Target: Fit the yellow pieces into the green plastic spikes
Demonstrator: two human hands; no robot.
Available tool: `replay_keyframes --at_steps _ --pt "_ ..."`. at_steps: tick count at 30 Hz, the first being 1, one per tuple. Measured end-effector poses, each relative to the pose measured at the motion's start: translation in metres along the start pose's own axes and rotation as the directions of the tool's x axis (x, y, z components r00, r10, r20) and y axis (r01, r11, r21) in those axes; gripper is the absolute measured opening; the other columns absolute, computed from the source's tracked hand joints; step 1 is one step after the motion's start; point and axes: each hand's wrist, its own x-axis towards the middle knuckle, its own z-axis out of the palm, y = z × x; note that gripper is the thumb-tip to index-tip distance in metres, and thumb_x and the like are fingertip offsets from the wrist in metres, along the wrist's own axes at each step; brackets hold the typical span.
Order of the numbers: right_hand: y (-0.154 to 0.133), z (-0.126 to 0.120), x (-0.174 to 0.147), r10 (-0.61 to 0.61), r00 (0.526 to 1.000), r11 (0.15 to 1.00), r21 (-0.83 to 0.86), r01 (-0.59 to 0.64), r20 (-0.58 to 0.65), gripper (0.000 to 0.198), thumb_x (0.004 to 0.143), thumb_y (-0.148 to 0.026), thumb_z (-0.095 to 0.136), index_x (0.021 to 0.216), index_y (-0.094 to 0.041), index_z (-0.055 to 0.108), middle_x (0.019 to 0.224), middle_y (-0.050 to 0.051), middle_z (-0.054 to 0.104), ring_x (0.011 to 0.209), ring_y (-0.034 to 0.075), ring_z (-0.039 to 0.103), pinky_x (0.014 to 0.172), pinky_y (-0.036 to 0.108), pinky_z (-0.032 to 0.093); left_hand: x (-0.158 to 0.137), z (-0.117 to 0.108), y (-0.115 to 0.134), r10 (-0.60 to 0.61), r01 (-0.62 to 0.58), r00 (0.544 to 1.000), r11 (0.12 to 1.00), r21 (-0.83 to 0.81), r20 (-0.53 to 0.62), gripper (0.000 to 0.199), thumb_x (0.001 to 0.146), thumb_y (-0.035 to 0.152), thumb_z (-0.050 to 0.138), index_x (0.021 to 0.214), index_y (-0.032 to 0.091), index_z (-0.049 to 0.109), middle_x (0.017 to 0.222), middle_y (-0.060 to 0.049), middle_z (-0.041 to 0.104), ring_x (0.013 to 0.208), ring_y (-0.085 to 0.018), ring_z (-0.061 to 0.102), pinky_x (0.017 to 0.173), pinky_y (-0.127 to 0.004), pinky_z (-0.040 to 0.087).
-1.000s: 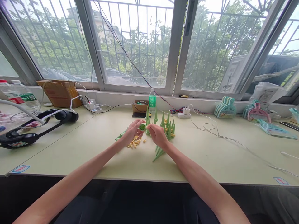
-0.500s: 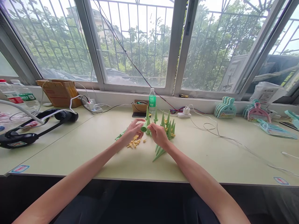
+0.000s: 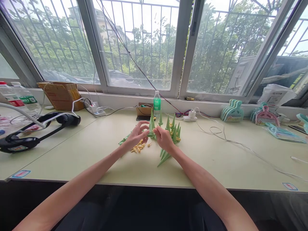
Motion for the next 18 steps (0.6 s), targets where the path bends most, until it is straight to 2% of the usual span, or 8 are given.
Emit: replay_keyframes --at_steps 4,10,18 --pt "-0.0004 -0.0001 0.0011 0.019 1.0 1.0 -0.015 -0.019 -0.005 0.036 0.099 -0.041 0.033 0.07 -0.021 0.04 0.056 -0.004 0.044 0.049 0.01 0.037 0.053 0.023 0.031 0.0015 0.0003 -0.0037 0.034 -0.035 0.999 0.999 0.04 0.01 0.044 0.086 0.044 0.062 0.117 0.024 0.038 0.1 -0.002 0.053 0.049 -0.005 0.056 0.034 -0.014 0.037" --pt "-0.0026 -0.0007 0.0018 0.052 0.999 0.997 -0.052 -0.053 -0.012 0.037 0.099 -0.042 0.031 0.068 -0.021 0.038 0.058 -0.002 0.049 0.05 0.011 0.041 0.054 0.024 0.033 0.0021 0.0008 -0.0083 0.103 -0.103 0.995 0.988 0.119 0.007 0.042 0.085 0.04 0.064 0.113 0.024 0.037 0.105 -0.003 0.053 0.049 -0.003 0.055 0.042 -0.018 0.046" --pt "-0.0035 0.0 0.0015 0.071 0.997 0.995 -0.064 -0.072 -0.026 0.04 0.099 -0.043 0.029 0.065 -0.021 0.035 0.055 -0.002 0.044 0.049 0.012 0.038 0.052 0.026 0.031 0.0001 0.003 -0.0085 0.203 -0.176 0.978 0.92 0.351 -0.044 0.044 0.083 0.034 0.065 0.114 0.024 0.036 0.105 -0.004 0.057 0.051 -0.003 0.054 0.046 -0.017 0.045"
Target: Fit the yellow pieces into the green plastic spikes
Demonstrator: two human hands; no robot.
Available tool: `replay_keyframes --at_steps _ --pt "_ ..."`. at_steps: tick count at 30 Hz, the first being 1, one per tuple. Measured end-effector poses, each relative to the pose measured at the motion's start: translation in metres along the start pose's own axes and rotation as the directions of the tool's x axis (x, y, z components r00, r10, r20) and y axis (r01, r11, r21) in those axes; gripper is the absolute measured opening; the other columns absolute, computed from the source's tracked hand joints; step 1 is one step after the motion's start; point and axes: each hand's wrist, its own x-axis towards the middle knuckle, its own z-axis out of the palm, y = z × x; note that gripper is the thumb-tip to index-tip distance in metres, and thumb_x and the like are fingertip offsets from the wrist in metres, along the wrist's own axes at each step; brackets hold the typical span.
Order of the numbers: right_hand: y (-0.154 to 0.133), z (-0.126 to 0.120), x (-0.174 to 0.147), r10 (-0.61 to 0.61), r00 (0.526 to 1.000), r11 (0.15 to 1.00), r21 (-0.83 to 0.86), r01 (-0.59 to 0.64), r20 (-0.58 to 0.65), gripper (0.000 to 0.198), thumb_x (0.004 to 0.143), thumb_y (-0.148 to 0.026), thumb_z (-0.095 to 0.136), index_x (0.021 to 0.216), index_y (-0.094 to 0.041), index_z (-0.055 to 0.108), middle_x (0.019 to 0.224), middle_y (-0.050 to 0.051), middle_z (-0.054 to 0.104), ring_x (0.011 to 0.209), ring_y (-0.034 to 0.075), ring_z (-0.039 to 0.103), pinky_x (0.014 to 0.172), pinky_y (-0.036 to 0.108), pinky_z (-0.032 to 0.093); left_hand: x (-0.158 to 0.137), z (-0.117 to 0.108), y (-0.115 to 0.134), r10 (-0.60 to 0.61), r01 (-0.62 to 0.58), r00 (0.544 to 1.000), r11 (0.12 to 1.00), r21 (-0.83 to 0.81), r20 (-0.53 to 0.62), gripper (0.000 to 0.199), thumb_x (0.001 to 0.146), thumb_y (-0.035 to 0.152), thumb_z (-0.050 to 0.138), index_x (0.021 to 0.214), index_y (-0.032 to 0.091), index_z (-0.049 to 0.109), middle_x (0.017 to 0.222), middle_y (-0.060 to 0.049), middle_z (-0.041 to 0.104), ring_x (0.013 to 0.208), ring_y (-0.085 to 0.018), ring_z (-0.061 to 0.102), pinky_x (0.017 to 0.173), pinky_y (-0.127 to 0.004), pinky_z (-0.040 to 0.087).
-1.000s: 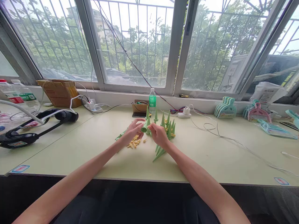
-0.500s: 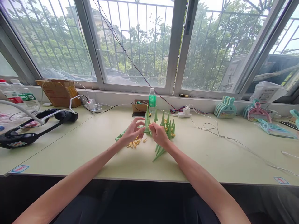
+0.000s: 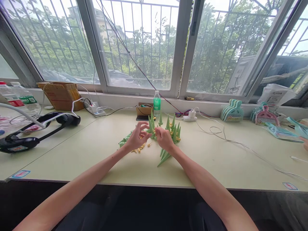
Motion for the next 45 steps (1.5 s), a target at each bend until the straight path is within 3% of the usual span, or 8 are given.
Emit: replay_keyframes --at_steps 9,15,21,26,30,34,45 --pt "-0.003 -0.001 0.001 0.02 1.0 1.0 0.016 -0.02 0.003 0.039 0.099 -0.039 0.03 0.064 -0.022 0.034 0.054 -0.002 0.043 0.049 0.012 0.037 0.052 0.026 0.03 0.0 0.001 0.001 0.083 -0.081 0.996 0.985 0.152 -0.011 0.04 0.087 0.032 0.058 0.124 0.022 0.044 0.109 -0.007 0.062 0.048 -0.002 0.051 0.046 -0.017 0.047" --pt "-0.003 0.0 0.0 0.043 0.999 0.999 0.028 -0.044 0.018 0.041 0.099 -0.042 0.029 0.064 -0.021 0.036 0.054 -0.002 0.044 0.049 0.012 0.037 0.052 0.026 0.03 0.0 0.003 -0.003 0.131 -0.126 0.991 0.982 0.144 -0.021 0.035 0.089 0.033 0.056 0.121 0.02 0.05 0.111 -0.01 0.061 0.05 -0.002 0.05 0.045 -0.017 0.046" --pt "-0.006 -0.001 -0.001 0.035 0.999 0.999 0.034 -0.035 -0.004 0.042 0.099 -0.045 0.029 0.064 -0.022 0.034 0.055 -0.003 0.042 0.049 0.012 0.036 0.052 0.025 0.03 0.002 0.004 0.001 0.017 -0.013 0.998 0.998 0.059 -0.064 0.035 0.091 0.044 0.053 0.117 0.021 0.051 0.111 -0.009 0.058 0.051 -0.004 0.053 0.043 -0.017 0.044" --pt "-0.007 -0.002 -0.001 0.024 1.0 0.999 0.025 -0.024 -0.021 0.041 0.099 -0.046 0.028 0.067 -0.022 0.034 0.055 -0.004 0.041 0.049 0.011 0.036 0.052 0.025 0.03 0.005 0.002 0.0 -0.095 0.08 0.988 0.99 -0.115 -0.123 0.04 0.095 0.055 0.039 0.113 0.021 0.047 0.077 0.001 0.058 0.045 -0.006 0.051 0.04 -0.017 0.04" --pt "-0.005 -0.002 -0.002 -0.025 1.0 0.999 0.022 0.025 -0.015 0.038 0.1 -0.043 0.029 0.069 -0.022 0.034 0.057 -0.004 0.04 0.051 0.011 0.035 0.054 0.024 0.03 0.006 0.0 0.003 -0.215 0.204 0.976 0.951 -0.234 -0.02 0.046 0.092 0.061 0.04 0.106 0.019 0.047 0.054 0.005 0.054 0.038 -0.009 0.047 0.037 -0.018 0.036" --pt "-0.004 -0.001 -0.003 -0.06 0.998 0.998 0.028 0.06 0.004 0.037 0.1 -0.043 0.029 0.07 -0.022 0.033 0.058 -0.005 0.038 0.052 0.011 0.035 0.055 0.024 0.03 0.005 0.0 0.009 -0.236 0.272 0.96 0.914 -0.3 0.15 0.05 0.089 0.064 0.045 0.106 0.017 0.048 0.051 0.003 0.057 0.037 -0.009 0.047 0.037 -0.018 0.035" --pt "-0.004 0.0 -0.002 -0.046 0.998 0.998 0.035 0.045 0.033 0.038 0.1 -0.042 0.028 0.07 -0.021 0.036 0.06 -0.004 0.042 0.052 0.011 0.037 0.055 0.023 0.031 0.004 -0.006 0.006 -0.261 0.303 0.95 0.898 -0.318 0.17 0.046 0.087 0.058 0.055 0.109 0.018 0.049 0.061 0.001 0.059 0.041 -0.008 0.049 0.037 -0.017 0.036"
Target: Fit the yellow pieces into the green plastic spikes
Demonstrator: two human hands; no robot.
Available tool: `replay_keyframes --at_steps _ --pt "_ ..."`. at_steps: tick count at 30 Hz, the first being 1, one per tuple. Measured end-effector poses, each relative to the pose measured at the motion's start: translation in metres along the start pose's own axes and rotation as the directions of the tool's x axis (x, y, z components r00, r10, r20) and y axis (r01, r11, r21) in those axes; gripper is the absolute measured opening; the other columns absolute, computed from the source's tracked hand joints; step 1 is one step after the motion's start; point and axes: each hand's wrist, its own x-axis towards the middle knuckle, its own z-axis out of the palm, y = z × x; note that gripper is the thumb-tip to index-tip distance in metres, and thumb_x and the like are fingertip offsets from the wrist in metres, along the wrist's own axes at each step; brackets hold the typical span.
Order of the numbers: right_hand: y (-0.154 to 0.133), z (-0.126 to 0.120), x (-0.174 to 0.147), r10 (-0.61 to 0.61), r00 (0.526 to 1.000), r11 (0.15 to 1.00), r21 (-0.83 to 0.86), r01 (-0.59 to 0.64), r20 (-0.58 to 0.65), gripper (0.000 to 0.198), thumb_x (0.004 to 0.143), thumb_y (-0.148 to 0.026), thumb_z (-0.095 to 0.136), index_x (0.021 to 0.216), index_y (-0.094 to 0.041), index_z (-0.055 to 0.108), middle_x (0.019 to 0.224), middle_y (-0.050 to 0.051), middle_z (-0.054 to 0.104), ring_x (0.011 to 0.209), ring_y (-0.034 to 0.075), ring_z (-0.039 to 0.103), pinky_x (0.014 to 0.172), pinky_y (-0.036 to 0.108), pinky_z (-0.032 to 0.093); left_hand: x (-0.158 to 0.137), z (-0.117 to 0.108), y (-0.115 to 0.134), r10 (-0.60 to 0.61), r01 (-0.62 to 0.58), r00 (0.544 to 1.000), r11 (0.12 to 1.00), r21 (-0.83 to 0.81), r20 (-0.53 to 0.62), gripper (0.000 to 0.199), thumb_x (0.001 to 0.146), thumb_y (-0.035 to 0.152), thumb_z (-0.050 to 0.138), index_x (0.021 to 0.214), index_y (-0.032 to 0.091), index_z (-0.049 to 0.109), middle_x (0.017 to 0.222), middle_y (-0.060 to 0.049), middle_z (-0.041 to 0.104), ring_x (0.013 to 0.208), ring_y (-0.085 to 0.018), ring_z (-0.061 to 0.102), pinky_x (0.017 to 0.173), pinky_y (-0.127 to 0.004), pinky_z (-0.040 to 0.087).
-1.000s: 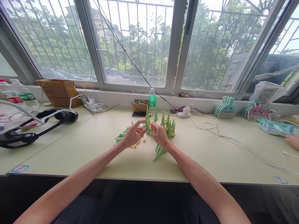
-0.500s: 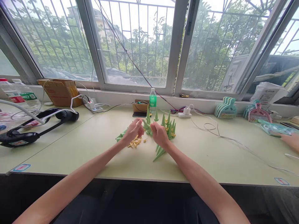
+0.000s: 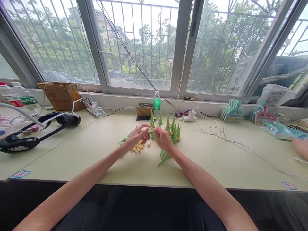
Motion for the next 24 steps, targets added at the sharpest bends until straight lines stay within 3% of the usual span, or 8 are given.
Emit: replay_keyframes --at_steps 7,17,24 --pt "0.003 0.0 -0.001 0.031 1.0 1.0 -0.002 -0.031 0.003 0.037 0.099 -0.043 0.028 0.07 -0.022 0.036 0.059 -0.003 0.045 0.051 0.011 0.038 0.055 0.024 0.032 0.0 -0.002 -0.004 0.037 -0.038 0.999 0.998 0.041 0.009 0.048 0.083 0.054 0.062 0.113 0.019 0.047 0.071 0.001 0.058 0.044 -0.007 0.05 0.036 -0.015 0.035" --pt "0.002 -0.002 0.001 0.036 0.999 0.999 -0.025 -0.036 -0.011 0.036 0.099 -0.041 0.029 0.068 -0.022 0.031 0.057 -0.004 0.043 0.05 0.011 0.034 0.053 0.024 0.03 0.0 -0.001 -0.011 0.24 -0.216 0.97 0.916 0.337 -0.029 0.047 0.079 0.043 0.069 0.115 0.021 0.049 0.095 -0.004 0.059 0.055 -0.008 0.056 0.051 -0.023 0.051" --pt "0.001 -0.002 0.002 0.044 0.999 0.999 -0.026 -0.044 -0.016 0.038 0.099 -0.043 0.028 0.067 -0.022 0.031 0.056 -0.004 0.041 0.049 0.011 0.034 0.052 0.025 0.029 -0.002 0.001 -0.008 0.291 -0.238 0.956 0.855 0.46 -0.046 0.043 0.079 0.041 0.068 0.113 0.02 0.05 0.097 -0.004 0.058 0.053 -0.006 0.056 0.049 -0.022 0.05"
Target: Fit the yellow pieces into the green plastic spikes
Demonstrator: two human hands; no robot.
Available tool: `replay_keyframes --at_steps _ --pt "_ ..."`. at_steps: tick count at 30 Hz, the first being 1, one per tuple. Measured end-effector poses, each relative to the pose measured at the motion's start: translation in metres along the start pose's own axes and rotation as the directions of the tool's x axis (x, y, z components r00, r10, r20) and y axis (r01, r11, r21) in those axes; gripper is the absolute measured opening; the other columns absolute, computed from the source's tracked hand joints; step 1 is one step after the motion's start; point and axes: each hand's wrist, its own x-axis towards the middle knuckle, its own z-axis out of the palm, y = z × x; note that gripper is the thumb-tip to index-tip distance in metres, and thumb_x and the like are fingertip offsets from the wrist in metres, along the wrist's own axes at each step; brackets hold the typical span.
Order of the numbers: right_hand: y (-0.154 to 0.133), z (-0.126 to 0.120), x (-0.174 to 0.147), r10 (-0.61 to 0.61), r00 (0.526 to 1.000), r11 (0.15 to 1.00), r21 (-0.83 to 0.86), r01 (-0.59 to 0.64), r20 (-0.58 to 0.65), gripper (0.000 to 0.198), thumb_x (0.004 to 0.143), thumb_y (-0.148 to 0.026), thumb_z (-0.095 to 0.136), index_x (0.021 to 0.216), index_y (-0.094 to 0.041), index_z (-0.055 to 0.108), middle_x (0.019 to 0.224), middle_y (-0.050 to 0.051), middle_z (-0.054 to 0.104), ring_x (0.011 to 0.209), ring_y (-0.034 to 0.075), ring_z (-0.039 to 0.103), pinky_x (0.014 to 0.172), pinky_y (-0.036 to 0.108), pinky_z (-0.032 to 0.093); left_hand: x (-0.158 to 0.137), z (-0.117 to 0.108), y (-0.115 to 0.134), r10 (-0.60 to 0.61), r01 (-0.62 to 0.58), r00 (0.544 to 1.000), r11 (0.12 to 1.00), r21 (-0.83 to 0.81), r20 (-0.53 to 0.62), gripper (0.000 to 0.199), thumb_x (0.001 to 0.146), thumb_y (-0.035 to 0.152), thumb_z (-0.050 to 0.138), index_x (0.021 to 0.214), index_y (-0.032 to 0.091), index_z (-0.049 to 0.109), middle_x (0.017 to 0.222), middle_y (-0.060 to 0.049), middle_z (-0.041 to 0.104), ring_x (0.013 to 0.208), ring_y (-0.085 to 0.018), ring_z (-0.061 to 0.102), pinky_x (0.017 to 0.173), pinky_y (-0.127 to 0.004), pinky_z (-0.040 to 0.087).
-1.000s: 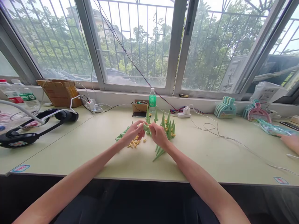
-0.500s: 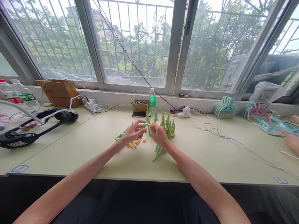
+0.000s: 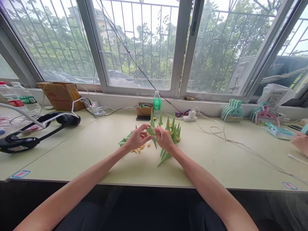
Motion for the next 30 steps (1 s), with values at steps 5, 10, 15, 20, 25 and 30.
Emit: replay_keyframes --at_steps 5,10,15,20,25,30 --pt "0.0006 0.0006 0.0002 0.004 1.0 1.0 0.011 -0.004 0.001 0.039 0.099 -0.044 0.028 0.067 -0.022 0.03 0.055 -0.004 0.039 0.049 0.012 0.033 0.051 0.025 0.028 -0.0002 0.0011 0.0025 0.018 -0.017 1.0 0.999 0.027 -0.011 0.041 0.08 0.041 0.067 0.111 0.02 0.05 0.099 -0.005 0.058 0.051 -0.005 0.053 0.046 -0.019 0.046" --pt "0.001 0.0009 0.0001 0.011 1.0 1.0 0.012 -0.011 0.005 0.04 0.099 -0.045 0.028 0.067 -0.022 0.032 0.056 -0.004 0.042 0.049 0.012 0.035 0.052 0.025 0.029 0.0 0.0021 0.0027 0.02 -0.019 0.999 0.999 0.045 -0.025 0.04 0.08 0.035 0.067 0.113 0.021 0.049 0.105 -0.006 0.058 0.051 -0.004 0.053 0.045 -0.018 0.044" --pt "0.0014 0.001 -0.0004 0.015 1.0 1.0 0.018 -0.015 0.006 0.04 0.099 -0.045 0.028 0.067 -0.022 0.033 0.055 -0.004 0.042 0.049 0.011 0.035 0.052 0.025 0.029 -0.0001 0.0026 0.0024 0.041 -0.039 0.999 0.997 0.067 -0.032 0.038 0.081 0.034 0.066 0.113 0.021 0.049 0.104 -0.006 0.058 0.051 -0.004 0.052 0.046 -0.018 0.045" --pt "0.003 0.002 -0.0005 0.016 1.0 0.999 0.031 -0.016 0.005 0.04 0.099 -0.044 0.029 0.067 -0.022 0.033 0.055 -0.004 0.041 0.049 0.011 0.034 0.052 0.025 0.028 -0.0005 0.0034 0.0009 0.066 -0.062 0.997 0.995 0.084 -0.047 0.04 0.081 0.034 0.066 0.114 0.021 0.048 0.104 -0.006 0.057 0.049 -0.002 0.052 0.045 -0.017 0.045" --pt "0.0035 0.0032 -0.0003 0.014 1.0 0.999 0.033 -0.014 0.004 0.041 0.099 -0.044 0.03 0.066 -0.021 0.034 0.055 -0.004 0.04 0.05 0.011 0.034 0.052 0.025 0.028 -0.0004 0.0046 -0.0004 0.091 -0.086 0.995 0.991 0.102 -0.051 0.038 0.081 0.03 0.065 0.114 0.02 0.049 0.097 -0.004 0.058 0.047 -0.001 0.048 0.045 -0.015 0.043" --pt "0.004 0.0037 -0.0002 0.012 1.0 0.999 0.041 -0.012 0.007 0.041 0.099 -0.044 0.03 0.066 -0.021 0.035 0.055 -0.004 0.041 0.049 0.011 0.035 0.052 0.025 0.029 -0.0004 0.0047 0.0002 0.105 -0.099 0.993 0.989 0.11 -0.05 0.037 0.081 0.029 0.065 0.113 0.018 0.05 0.074 0.003 0.054 0.047 -0.003 0.047 0.047 -0.016 0.042"
